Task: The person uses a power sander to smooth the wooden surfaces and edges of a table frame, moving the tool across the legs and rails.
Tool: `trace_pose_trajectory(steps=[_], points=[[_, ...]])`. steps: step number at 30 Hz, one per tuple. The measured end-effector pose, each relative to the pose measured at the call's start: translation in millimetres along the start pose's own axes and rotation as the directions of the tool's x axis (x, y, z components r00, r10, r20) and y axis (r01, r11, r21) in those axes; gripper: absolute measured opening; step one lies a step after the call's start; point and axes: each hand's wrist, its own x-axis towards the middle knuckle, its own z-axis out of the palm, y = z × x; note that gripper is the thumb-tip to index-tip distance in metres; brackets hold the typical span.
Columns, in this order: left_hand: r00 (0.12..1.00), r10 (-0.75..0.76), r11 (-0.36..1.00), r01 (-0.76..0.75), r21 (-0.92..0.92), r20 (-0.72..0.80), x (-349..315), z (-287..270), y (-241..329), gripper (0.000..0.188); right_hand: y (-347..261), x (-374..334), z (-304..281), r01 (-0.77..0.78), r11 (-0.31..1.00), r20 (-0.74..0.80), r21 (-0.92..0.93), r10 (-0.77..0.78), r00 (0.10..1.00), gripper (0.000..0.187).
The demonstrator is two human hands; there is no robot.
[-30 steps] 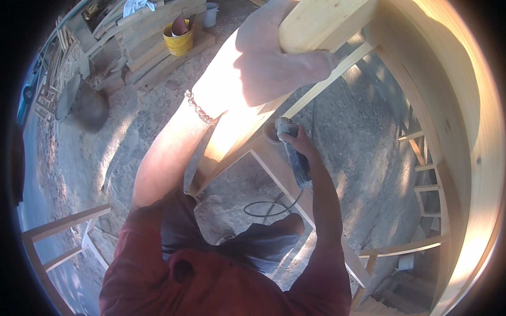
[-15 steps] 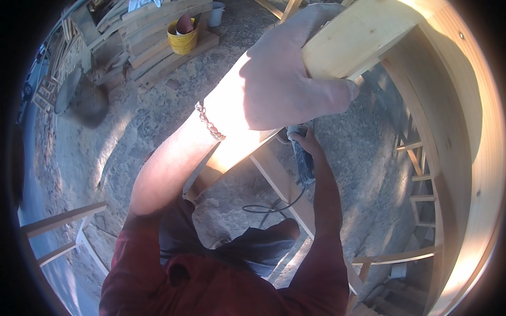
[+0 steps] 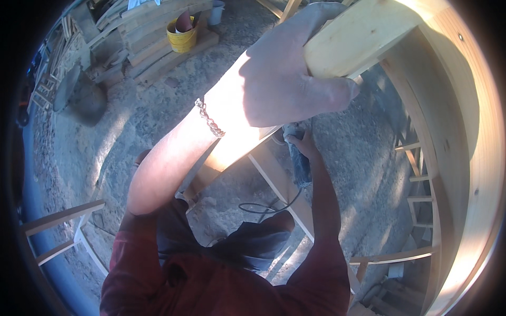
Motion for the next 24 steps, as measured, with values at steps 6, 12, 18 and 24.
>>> trace_pose_trajectory(steps=[6,12,18,24], points=[[0.992,-0.062,0.995,0.069,-0.067,0.111,4.6,-17.2,30.4,0.074,-40.5,-42.0,10.2,-0.016,0.996,-0.022,-0.085,0.015,1.000,0.109],[0.971,-0.079,0.989,0.105,-0.102,0.224,3.2,-28.6,50.3,0.085,-58.3,-69.1,8.2,-0.077,0.996,0.042,0.045,0.075,0.996,0.111],[0.955,0.254,0.947,-0.213,-0.241,0.155,1.8,-13.1,2.4,0.085,9.5,-12.4,-22.3,-0.159,0.983,0.042,-0.088,0.163,0.986,0.111],[0.964,0.173,0.965,-0.124,-0.232,0.203,3.4,-23.0,15.1,0.083,-3.8,19.1,-17.5,0.009,0.997,0.016,-0.071,-0.007,1.000,0.109]])
